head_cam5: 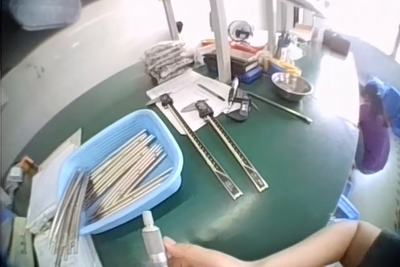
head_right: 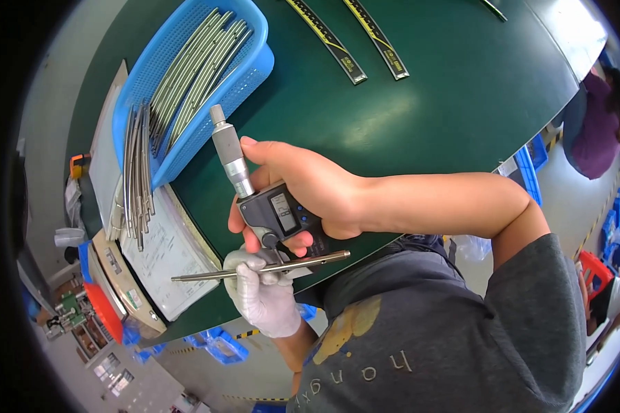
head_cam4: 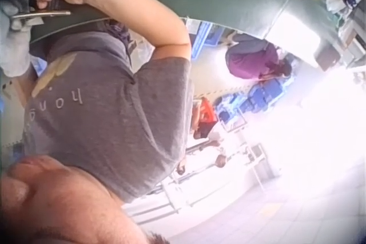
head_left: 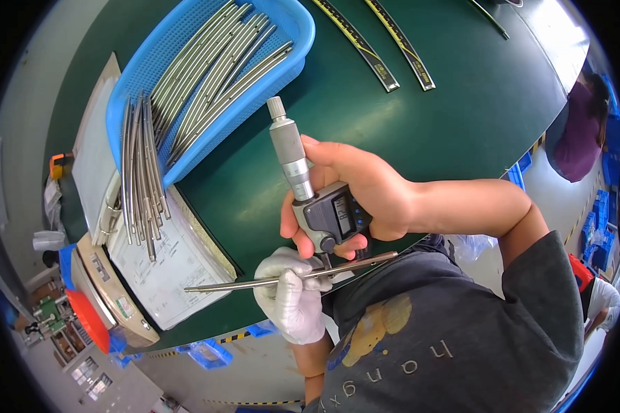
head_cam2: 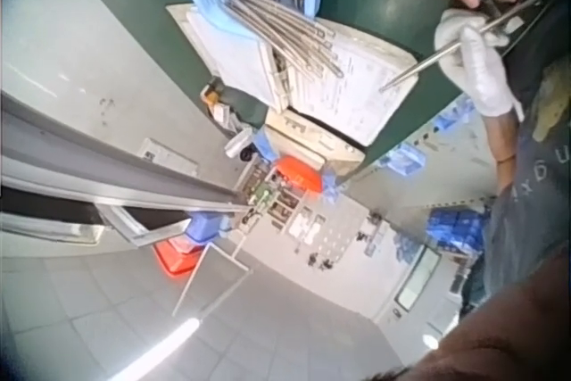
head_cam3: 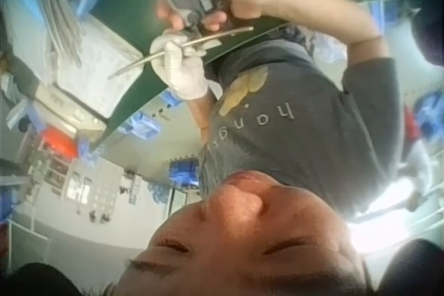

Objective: Measuring the diameter of metal rods using a digital micrometer at a quality control station.

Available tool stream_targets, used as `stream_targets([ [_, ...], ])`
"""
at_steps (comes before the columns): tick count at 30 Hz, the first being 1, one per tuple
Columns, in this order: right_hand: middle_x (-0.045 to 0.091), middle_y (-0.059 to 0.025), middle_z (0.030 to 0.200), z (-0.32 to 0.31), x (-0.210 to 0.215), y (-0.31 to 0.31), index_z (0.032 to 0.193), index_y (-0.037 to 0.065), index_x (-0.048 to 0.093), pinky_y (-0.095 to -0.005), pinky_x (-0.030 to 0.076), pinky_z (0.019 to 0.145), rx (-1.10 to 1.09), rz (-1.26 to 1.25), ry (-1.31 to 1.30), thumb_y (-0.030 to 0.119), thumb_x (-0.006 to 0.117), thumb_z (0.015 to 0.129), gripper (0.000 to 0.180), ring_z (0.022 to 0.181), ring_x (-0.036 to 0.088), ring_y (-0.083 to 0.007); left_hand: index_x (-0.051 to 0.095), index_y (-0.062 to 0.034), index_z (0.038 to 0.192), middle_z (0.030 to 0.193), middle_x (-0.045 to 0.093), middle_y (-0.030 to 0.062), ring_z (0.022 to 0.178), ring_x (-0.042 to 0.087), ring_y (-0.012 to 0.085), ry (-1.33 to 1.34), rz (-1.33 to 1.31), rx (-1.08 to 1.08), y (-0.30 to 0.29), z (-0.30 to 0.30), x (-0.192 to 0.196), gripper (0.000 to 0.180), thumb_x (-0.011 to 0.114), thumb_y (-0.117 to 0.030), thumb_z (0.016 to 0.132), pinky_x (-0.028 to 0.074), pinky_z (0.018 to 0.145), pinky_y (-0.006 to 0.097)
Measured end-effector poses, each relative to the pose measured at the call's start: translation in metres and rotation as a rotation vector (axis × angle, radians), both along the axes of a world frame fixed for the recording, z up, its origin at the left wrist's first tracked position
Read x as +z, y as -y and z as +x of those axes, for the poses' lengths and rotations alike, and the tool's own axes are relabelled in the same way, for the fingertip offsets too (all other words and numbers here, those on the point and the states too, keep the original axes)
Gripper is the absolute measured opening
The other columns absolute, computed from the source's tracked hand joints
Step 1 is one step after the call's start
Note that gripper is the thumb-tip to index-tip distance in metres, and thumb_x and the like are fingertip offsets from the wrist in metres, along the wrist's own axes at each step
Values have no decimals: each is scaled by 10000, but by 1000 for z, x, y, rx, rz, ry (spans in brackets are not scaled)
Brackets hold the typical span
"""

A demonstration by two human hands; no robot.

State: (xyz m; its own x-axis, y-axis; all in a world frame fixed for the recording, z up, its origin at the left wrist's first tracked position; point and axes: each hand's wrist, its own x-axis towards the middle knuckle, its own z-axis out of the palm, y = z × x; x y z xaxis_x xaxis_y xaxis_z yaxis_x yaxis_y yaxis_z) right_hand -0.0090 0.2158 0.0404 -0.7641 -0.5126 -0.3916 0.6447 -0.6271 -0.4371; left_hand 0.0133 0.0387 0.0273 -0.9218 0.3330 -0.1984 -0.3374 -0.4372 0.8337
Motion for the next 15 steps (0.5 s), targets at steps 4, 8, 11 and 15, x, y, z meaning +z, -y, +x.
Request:
stream_targets([
  [4, 589, -133, 684, 2, 2, 0, 796, -38, 556, -237, 352, 363, -13, 24, -32, 637, 199, 797, 763, 369, 402, -141, 489, 30, 771, 690, 453, 83, 520, 472, 124, -10, 4, 7, -2, -1, 2, 176, 535, -135, 810, 444, 473, 240],
  [8, 591, -119, 673, 2, 2, 1, 782, -32, 562, -230, 346, 361, -15, 116, -50, 665, 242, 774, 767, 371, 409, -138, 494, 31, 774, 696, 464, 88, 524, 472, 122, -35, 16, -1, -2, -2, -1, 166, 537, -125, 804, 438, 467, 239],
  [11, 589, -114, 667, 2, 1, 1, 776, -27, 561, -224, 344, 362, -23, 109, -71, 673, 246, 773, 768, 372, 410, -130, 498, 34, 777, 693, 480, 96, 522, 475, 130, -3, 3, -52, -1, 1, -1, 160, 536, -119, 803, 441, 465, 246],
  [15, 583, -117, 678, 1, 0, 2, 813, -34, 547, -227, 349, 367, -14, 118, -95, 665, 174, 791, 793, 364, 391, -127, 502, 45, 782, 683, 497, 109, 522, 501, 151, 57, -12, -27, -3, 3, 1, 170, 529, -121, 809, 453, 465, 261],
])
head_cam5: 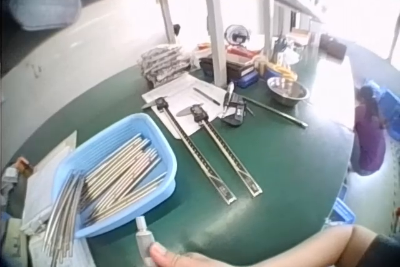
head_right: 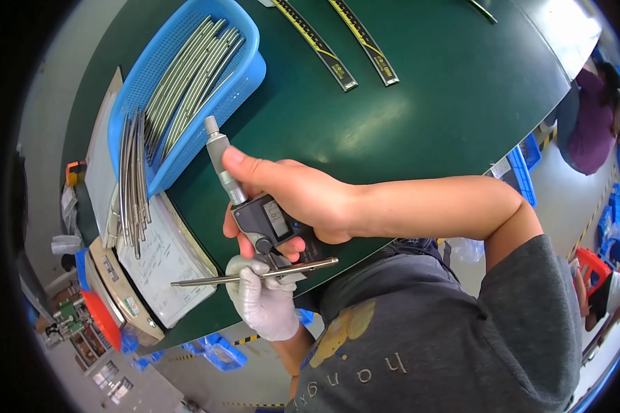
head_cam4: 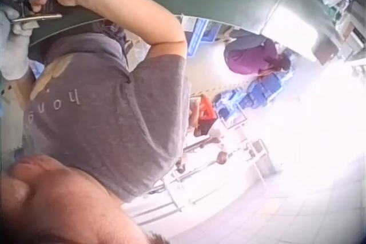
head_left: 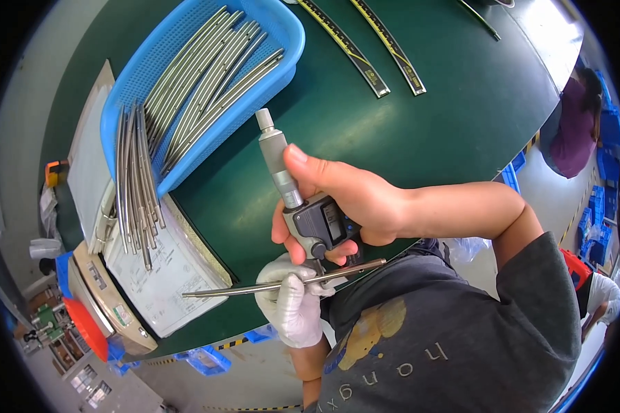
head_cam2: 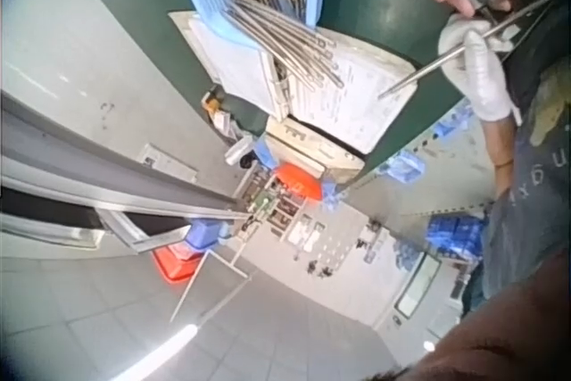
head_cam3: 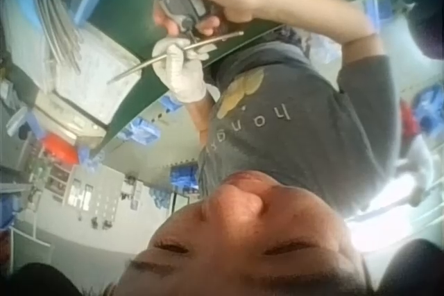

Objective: Measuring the diameter of metal rods using a digital micrometer at a quality control station.

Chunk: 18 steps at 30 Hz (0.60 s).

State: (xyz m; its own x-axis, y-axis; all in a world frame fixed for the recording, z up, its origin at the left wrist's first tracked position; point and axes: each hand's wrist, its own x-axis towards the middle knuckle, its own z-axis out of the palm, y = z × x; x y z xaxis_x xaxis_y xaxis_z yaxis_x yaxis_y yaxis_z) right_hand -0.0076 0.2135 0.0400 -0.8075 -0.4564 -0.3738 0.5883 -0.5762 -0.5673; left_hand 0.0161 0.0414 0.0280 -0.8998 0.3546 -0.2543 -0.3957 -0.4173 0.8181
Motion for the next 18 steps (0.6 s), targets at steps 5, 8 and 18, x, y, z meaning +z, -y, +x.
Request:
stream_targets([
  [5, 579, -148, 689, -2, 3, -2, 842, -49, 538, -243, 352, 364, 14, -74, 90, 631, 103, 808, 808, 359, 388, -146, 501, 50, 781, 678, 499, 118, 524, 513, 166, -41, 1, -9, 5, -5, 2, 174, 517, -120, 815, 450, 465, 264],
  [8, 587, -145, 690, -1, 3, -3, 826, -45, 549, -241, 346, 354, 1, -84, 84, 628, 154, 804, 781, 361, 406, -145, 499, 49, 777, 675, 497, 124, 513, 505, 169, -55, 7, 4, 6, -7, 2, 170, 508, -116, 816, 444, 468, 262],
  [18, 591, -118, 672, 1, 3, -1, 797, -27, 559, -225, 340, 352, 2, 10, -7, 646, 246, 791, 742, 363, 410, -129, 494, 47, 764, 653, 484, 128, 495, 484, 166, -51, -6, 52, 5, -5, 1, 174, 490, -119, 817, 431, 474, 257],
])
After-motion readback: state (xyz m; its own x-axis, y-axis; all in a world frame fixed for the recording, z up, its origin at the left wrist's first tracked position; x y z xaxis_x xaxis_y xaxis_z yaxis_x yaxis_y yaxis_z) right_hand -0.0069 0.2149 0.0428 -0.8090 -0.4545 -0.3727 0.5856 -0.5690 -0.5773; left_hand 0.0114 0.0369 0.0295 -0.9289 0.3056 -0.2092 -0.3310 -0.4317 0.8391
